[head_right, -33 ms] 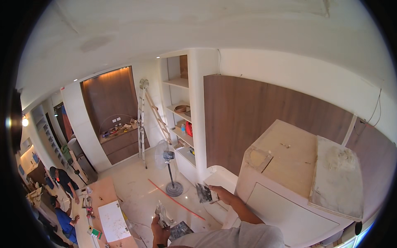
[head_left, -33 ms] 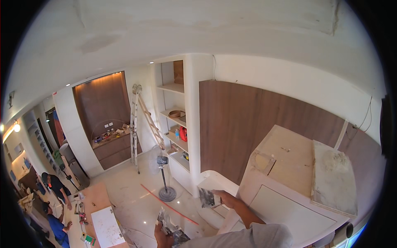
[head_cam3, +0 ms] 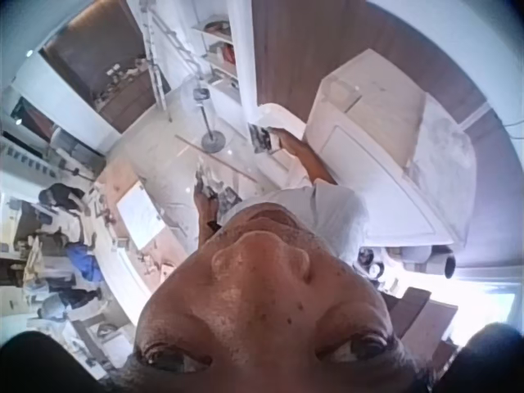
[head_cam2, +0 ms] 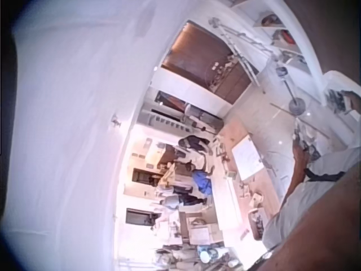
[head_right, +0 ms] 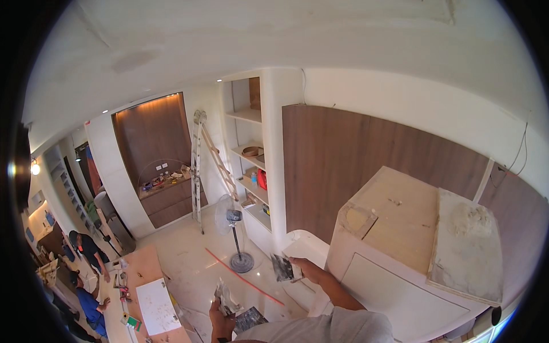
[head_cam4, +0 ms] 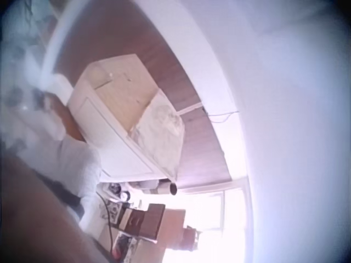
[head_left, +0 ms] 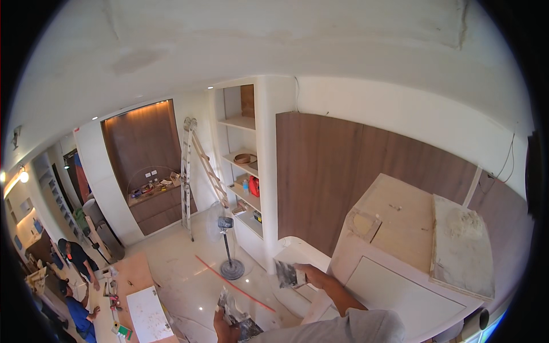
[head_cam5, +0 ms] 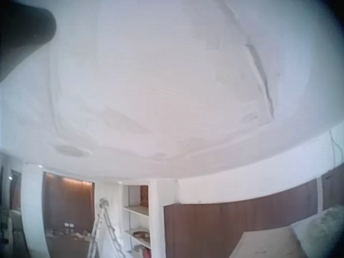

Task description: The person applies white plaster to a ceiling section using a putty knife while holding a second knife with additional plaster.

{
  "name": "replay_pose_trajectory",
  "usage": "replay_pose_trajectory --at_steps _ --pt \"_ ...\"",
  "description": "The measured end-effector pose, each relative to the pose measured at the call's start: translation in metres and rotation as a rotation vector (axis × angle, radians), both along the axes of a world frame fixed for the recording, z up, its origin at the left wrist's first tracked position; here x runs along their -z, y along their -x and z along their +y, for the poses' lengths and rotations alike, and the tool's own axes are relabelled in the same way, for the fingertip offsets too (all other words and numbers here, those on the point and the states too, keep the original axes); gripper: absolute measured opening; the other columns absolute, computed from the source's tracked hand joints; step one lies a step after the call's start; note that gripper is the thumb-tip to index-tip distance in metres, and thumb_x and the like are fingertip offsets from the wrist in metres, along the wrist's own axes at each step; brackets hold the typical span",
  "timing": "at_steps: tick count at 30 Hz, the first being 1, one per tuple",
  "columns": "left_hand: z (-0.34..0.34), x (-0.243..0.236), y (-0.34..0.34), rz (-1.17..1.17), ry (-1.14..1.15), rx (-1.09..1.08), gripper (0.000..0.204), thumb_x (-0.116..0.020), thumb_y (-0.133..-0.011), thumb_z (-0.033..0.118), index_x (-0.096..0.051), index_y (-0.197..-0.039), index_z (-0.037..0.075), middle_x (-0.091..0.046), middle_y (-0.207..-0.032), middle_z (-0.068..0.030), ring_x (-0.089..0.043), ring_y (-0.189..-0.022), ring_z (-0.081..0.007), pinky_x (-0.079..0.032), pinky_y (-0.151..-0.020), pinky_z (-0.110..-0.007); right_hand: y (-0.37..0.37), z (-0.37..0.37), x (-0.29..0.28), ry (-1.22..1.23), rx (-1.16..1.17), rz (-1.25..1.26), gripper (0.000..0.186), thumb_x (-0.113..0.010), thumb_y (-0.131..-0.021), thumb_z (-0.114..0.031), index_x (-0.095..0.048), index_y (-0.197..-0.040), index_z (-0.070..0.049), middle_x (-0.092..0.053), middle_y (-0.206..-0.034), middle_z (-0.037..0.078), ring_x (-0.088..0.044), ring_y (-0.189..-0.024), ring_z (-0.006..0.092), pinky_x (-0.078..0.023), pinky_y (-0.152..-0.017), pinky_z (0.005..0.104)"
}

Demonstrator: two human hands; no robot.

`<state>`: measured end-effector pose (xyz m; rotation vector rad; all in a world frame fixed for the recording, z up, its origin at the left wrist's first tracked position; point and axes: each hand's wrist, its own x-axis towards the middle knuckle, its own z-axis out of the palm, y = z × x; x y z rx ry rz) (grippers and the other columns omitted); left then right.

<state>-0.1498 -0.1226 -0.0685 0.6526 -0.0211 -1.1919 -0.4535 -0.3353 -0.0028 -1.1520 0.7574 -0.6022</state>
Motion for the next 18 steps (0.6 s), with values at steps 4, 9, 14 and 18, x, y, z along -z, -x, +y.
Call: replay_pose_trajectory --at_steps 4,9,14,18 --pt "0.001 0.003 -0.003 -0.013 0.05 -0.002 0.034 -0.048 -0.104 0.023 -0.059 -0.131 0.006 -0.07 -0.123 -0.0088 -0.069 -0.112 -0.0267 -0.056 -0.098 -0.045 0.0 0.005 -0.007 0.013 0.015 0.059 0.057 -0.047 -0.105 -0.048 -0.058 -0.135 -0.001 -0.071 -0.116 0.014 -0.071 -0.101 0.0268 -0.061 -0.086 0.0465" --pt "0.005 0.014 -0.008 -0.035 -0.043 0.015 0.017 -0.056 -0.105 0.024 -0.066 -0.113 0.013 -0.063 -0.078 -0.0009 -0.06 -0.067 -0.0181 -0.056 -0.068 -0.039 0.001 0.01 -0.014 0.014 0.021 0.031 0.056 -0.045 -0.106 -0.047 -0.06 -0.133 0.0 -0.072 -0.114 0.014 -0.071 -0.101 0.0274 -0.06 -0.087 0.0474" --pt "0.007 0.015 -0.014 -0.098 0.045 0.086 0.017 -0.052 -0.105 0.018 -0.067 -0.114 0.014 -0.066 -0.081 -0.0003 -0.061 -0.069 -0.0144 -0.056 -0.071 -0.037 -0.004 0.01 -0.013 0.01 0.077 -0.071 0.052 -0.045 -0.107 -0.046 -0.061 -0.13 -0.002 -0.071 -0.11 0.009 -0.07 -0.093 0.021 -0.06 -0.077 0.0409" --pt "-0.002 0.047 -0.031 -0.371 0.071 0.083 0.026 -0.049 -0.105 0.019 -0.062 -0.125 0.01 -0.07 -0.108 -0.0056 -0.067 -0.095 -0.0203 -0.056 -0.087 -0.041 -0.041 -0.013 -0.014 0.122 0.463 -0.241 0.047 -0.049 -0.106 -0.042 -0.065 -0.124 -0.003 -0.069 -0.101 0.006 -0.066 -0.084 0.0151 -0.055 -0.072 0.0335"
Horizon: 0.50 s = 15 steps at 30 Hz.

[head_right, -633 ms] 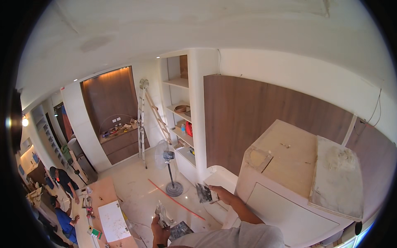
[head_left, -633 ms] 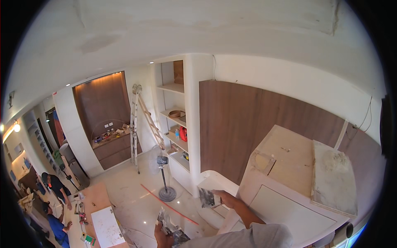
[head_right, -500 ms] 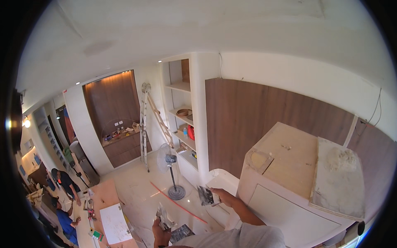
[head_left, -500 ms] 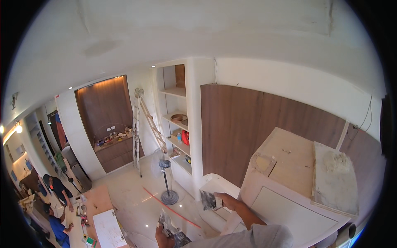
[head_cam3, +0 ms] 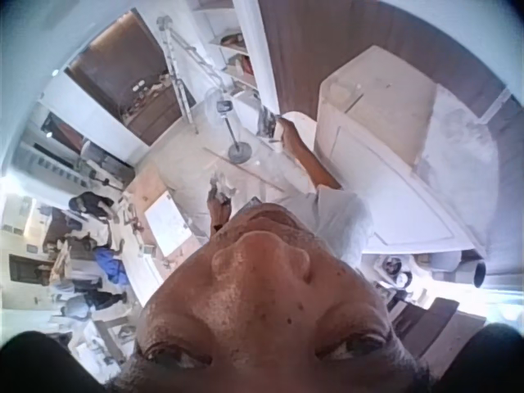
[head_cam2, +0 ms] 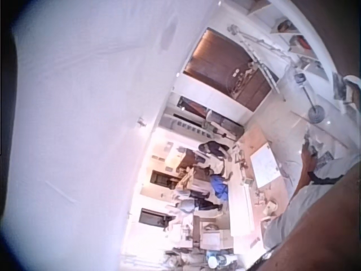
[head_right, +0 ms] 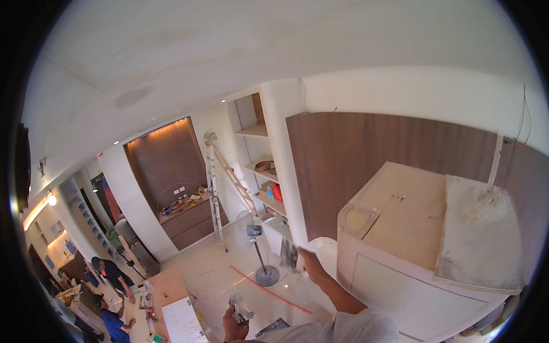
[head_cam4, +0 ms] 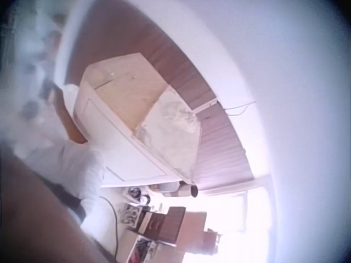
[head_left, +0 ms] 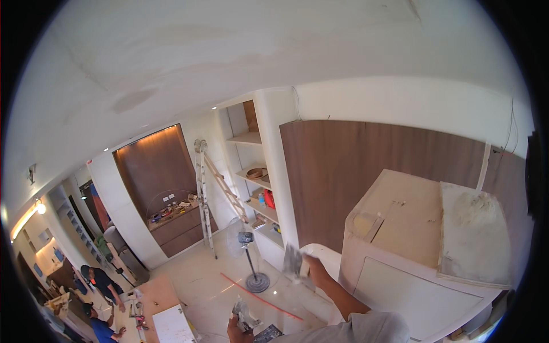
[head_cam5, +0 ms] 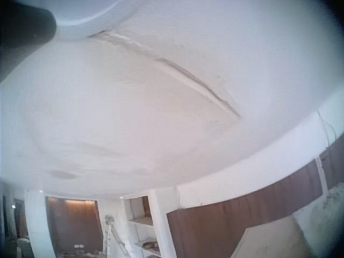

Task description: The person applies white plaster to a ceiling section using a putty knife while holding a second knife with additional plaster.

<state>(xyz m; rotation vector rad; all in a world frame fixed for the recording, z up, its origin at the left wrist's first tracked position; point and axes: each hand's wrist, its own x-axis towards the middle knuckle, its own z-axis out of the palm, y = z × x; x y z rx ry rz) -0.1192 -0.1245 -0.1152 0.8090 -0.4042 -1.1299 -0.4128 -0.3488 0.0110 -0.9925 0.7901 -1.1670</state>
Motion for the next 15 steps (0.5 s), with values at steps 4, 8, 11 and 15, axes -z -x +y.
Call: replay_pose_trajectory --at_steps 4,8,11,15 --pt "0.004 -0.039 0.014 0.306 -0.057 -0.055 0.034 -0.048 -0.104 0.022 -0.058 -0.132 0.007 -0.069 -0.126 -0.0094 -0.068 -0.114 -0.0275 -0.056 -0.099 -0.049 -0.061 -0.027 -0.09 0.301 0.184 -0.336 0.039 -0.051 -0.107 -0.027 -0.056 -0.135 -0.001 -0.063 -0.128 0.011 -0.061 -0.118 0.0228 -0.049 -0.102 0.0392" --pt "0.006 -0.024 0.001 0.21 -0.109 -0.073 0.034 -0.049 -0.104 0.022 -0.056 -0.135 0.007 -0.068 -0.128 -0.0091 -0.067 -0.115 -0.0288 -0.055 -0.101 -0.05 -0.099 -0.092 -0.206 0.364 0.078 -0.983 0.045 -0.055 -0.105 -0.041 -0.055 -0.135 -0.008 -0.061 -0.129 0.008 -0.059 -0.118 0.0235 -0.052 -0.1 0.0466" --pt "0.015 -0.034 0.004 0.2 -0.141 -0.1 0.035 -0.047 -0.105 0.02 -0.055 -0.136 0.007 -0.067 -0.129 -0.0093 -0.066 -0.118 -0.0306 -0.054 -0.102 -0.051 -0.105 -0.091 -0.327 0.528 0.013 -1.119 0.049 -0.052 -0.106 -0.04 -0.051 -0.141 -0.005 -0.057 -0.135 0.008 -0.059 -0.122 0.023 -0.057 -0.094 0.0482" --pt "0.034 -0.039 -0.003 0.129 -0.154 -0.166 0.036 -0.045 -0.105 0.021 -0.054 -0.138 0.007 -0.066 -0.131 -0.0103 -0.065 -0.12 -0.031 -0.053 -0.103 -0.053 -0.125 -0.105 -0.44 0.571 0.089 -1.153 0.049 -0.045 -0.104 -0.043 -0.052 -0.144 -0.014 -0.058 -0.134 0.005 -0.061 -0.115 0.0209 -0.057 -0.088 0.0458"
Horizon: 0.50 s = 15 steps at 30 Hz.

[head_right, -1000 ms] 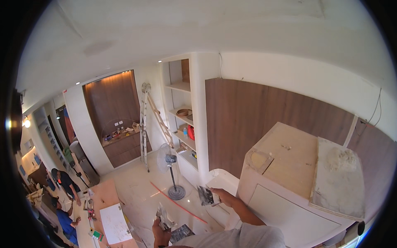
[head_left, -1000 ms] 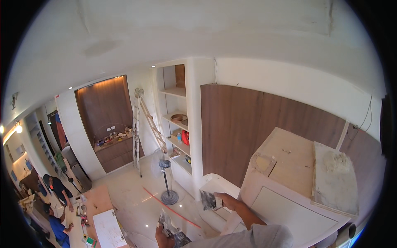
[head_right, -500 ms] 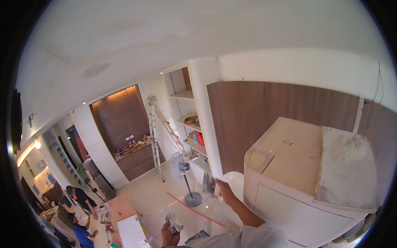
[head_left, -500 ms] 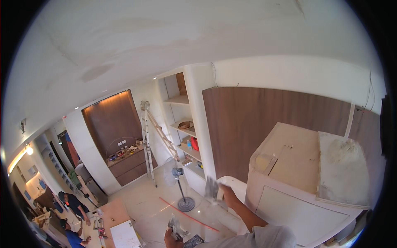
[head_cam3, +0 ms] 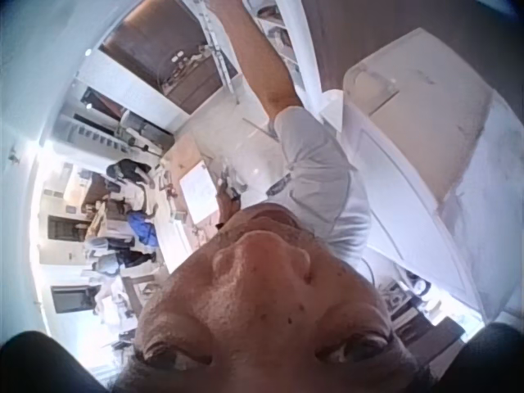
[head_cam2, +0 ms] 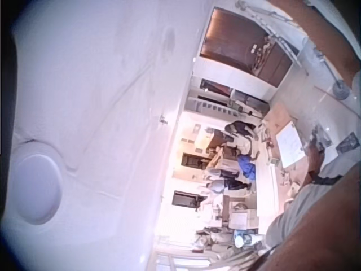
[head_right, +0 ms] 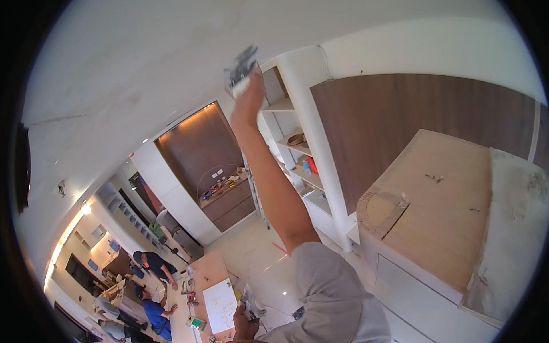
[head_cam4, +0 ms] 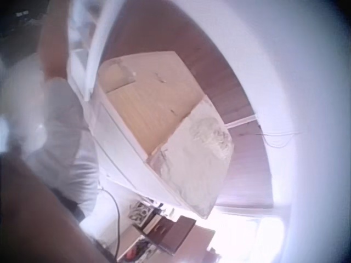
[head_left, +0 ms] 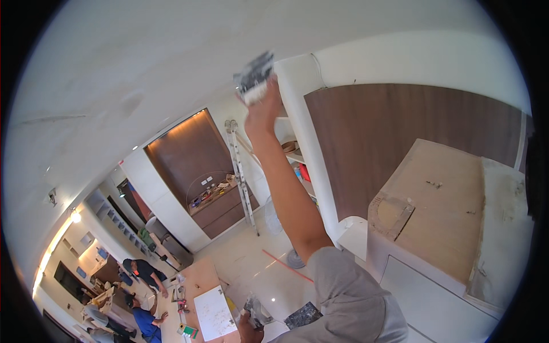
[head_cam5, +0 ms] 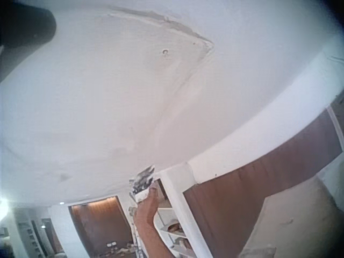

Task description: The person applies white plaster to a ceiling section using a putty knife while holding a second knife with additional plaster.

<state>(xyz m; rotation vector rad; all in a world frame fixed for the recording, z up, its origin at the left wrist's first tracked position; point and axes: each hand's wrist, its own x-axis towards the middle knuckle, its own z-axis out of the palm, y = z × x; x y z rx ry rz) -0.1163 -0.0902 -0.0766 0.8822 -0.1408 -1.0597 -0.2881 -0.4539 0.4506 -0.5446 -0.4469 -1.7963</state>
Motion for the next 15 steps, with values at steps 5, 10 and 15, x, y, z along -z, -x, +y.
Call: replay_pose_trajectory --at_steps 5,10,15 --pt "0.022 -0.002 -0.012 0.0 0.045 -0.059 0.038 -0.043 -0.106 0.022 -0.053 -0.139 0.007 -0.066 -0.132 -0.0113 -0.065 -0.121 -0.0308 -0.052 -0.104 -0.054 -0.023 0.014 -0.069 -0.13 0.001 -0.115 0.055 -0.043 -0.103 -0.038 -0.046 -0.153 -0.014 -0.054 -0.143 0.005 -0.053 -0.128 0.0206 -0.046 -0.102 0.0456" --pt "0.028 0.004 -0.014 -0.028 0.043 -0.111 0.039 -0.043 -0.105 0.021 -0.052 -0.14 0.007 -0.066 -0.131 -0.0108 -0.065 -0.12 -0.0303 -0.054 -0.103 -0.053 -0.045 -0.003 -0.104 0.028 0.168 -0.196 0.066 -0.04 -0.105 -0.042 -0.027 -0.163 -0.013 -0.032 -0.165 0.007 -0.035 -0.147 0.0265 -0.032 -0.116 0.0504" --pt "0.037 -0.003 -0.012 0.004 0.034 -0.137 0.039 -0.042 -0.105 0.022 -0.052 -0.14 0.007 -0.065 -0.132 -0.0107 -0.065 -0.121 -0.0306 -0.054 -0.103 -0.052 -0.054 0.059 -0.074 -0.061 0.48 0.127 0.06 -0.035 -0.108 -0.038 -0.032 -0.161 -0.009 -0.043 -0.158 0.014 -0.04 -0.145 0.0278 -0.034 -0.116 0.0435"
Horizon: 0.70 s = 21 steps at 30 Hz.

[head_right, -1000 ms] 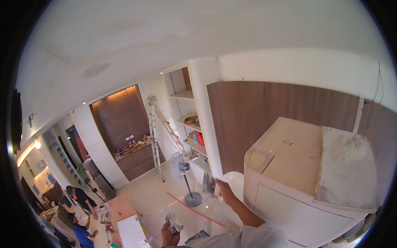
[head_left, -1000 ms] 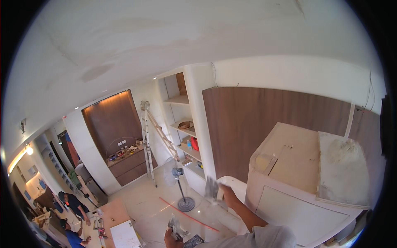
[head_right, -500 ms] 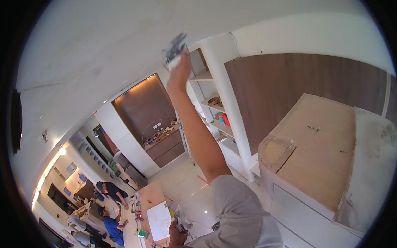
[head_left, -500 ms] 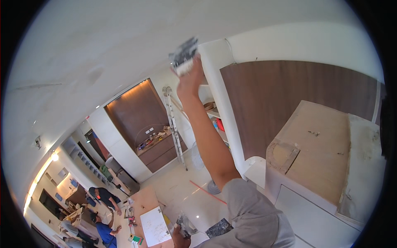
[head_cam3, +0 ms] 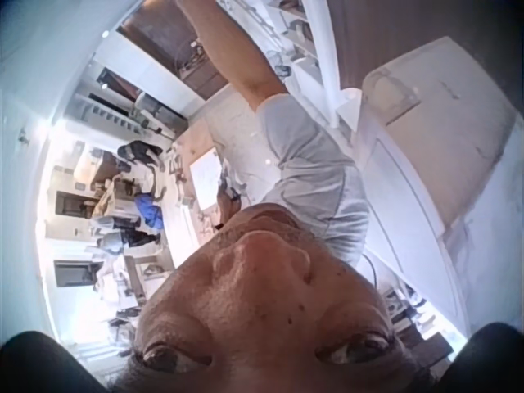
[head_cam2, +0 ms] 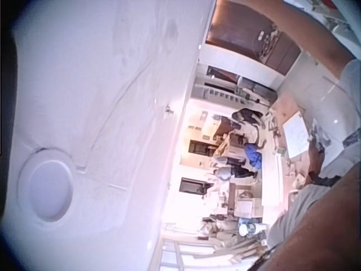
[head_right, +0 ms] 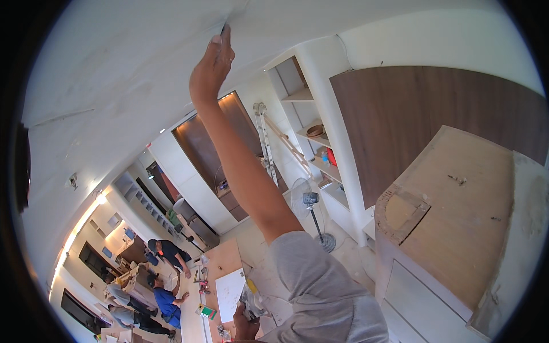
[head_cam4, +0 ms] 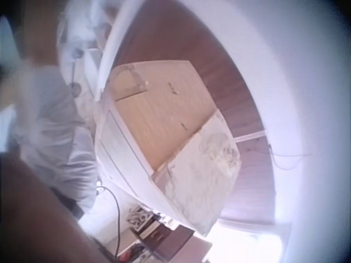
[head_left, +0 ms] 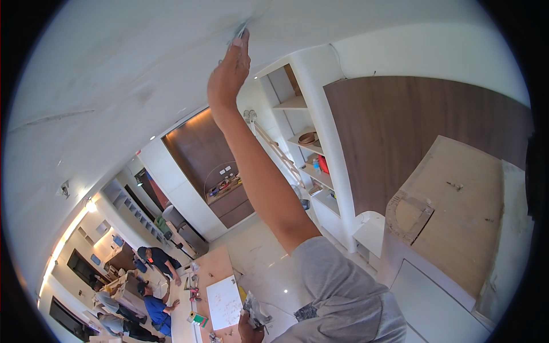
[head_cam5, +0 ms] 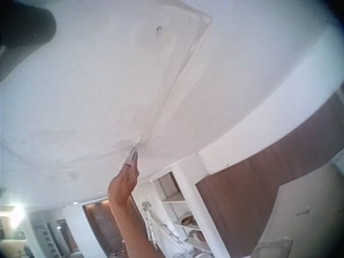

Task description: The person applies white plaster to a ceiling section using a putty knife while holding a second knife with additional plaster.

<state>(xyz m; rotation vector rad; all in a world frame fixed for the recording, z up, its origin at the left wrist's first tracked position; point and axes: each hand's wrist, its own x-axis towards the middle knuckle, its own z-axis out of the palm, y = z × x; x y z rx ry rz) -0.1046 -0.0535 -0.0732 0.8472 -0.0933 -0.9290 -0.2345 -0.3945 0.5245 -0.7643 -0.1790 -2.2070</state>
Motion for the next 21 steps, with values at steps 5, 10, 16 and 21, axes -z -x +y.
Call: replay_pose_trajectory --at_steps 5,10,16,21 --pt "-0.009 -0.009 0.013 0.054 0.021 -0.01 0.038 -0.042 -0.106 0.021 -0.052 -0.14 0.007 -0.065 -0.132 -0.0104 -0.065 -0.12 -0.0309 -0.053 -0.104 -0.051 0.013 -0.014 0.031 0.14 -0.421 -0.063 0.059 -0.038 -0.106 -0.04 -0.044 -0.154 -0.007 -0.055 -0.136 0.006 -0.052 -0.12 0.0184 -0.045 -0.095 0.039" --pt "-0.011 0.005 0.005 -0.004 0.007 0.054 0.038 -0.042 -0.106 0.022 -0.052 -0.139 0.007 -0.065 -0.132 -0.011 -0.064 -0.121 -0.0309 -0.052 -0.105 -0.05 0.024 -0.028 0.015 0.107 -0.428 -0.137 0.061 -0.04 -0.103 -0.049 -0.046 -0.153 -0.014 -0.055 -0.139 0.002 -0.051 -0.12 0.0196 -0.045 -0.095 0.0475" --pt "-0.005 0.005 0.006 0.03 0.02 0.02 0.035 -0.044 -0.106 0.023 -0.054 -0.137 0.007 -0.066 -0.129 -0.0107 -0.065 -0.119 -0.0307 -0.053 -0.103 -0.05 0.021 -0.025 -0.003 0.041 -0.548 -0.152 0.063 -0.043 -0.104 -0.047 -0.038 -0.158 -0.015 -0.04 -0.159 0.004 -0.046 -0.134 0.0236 -0.047 -0.097 0.0512" --pt "-0.002 0.005 0.006 0.036 -0.01 0.018 0.035 -0.045 -0.106 0.023 -0.054 -0.136 0.008 -0.067 -0.129 -0.0102 -0.066 -0.118 -0.03 -0.054 -0.101 -0.05 -0.001 -0.03 -0.023 0.052 -0.216 -0.124 0.059 -0.043 -0.107 -0.04 -0.039 -0.157 -0.008 -0.042 -0.157 0.005 -0.049 -0.131 0.0194 -0.048 -0.094 0.0358"
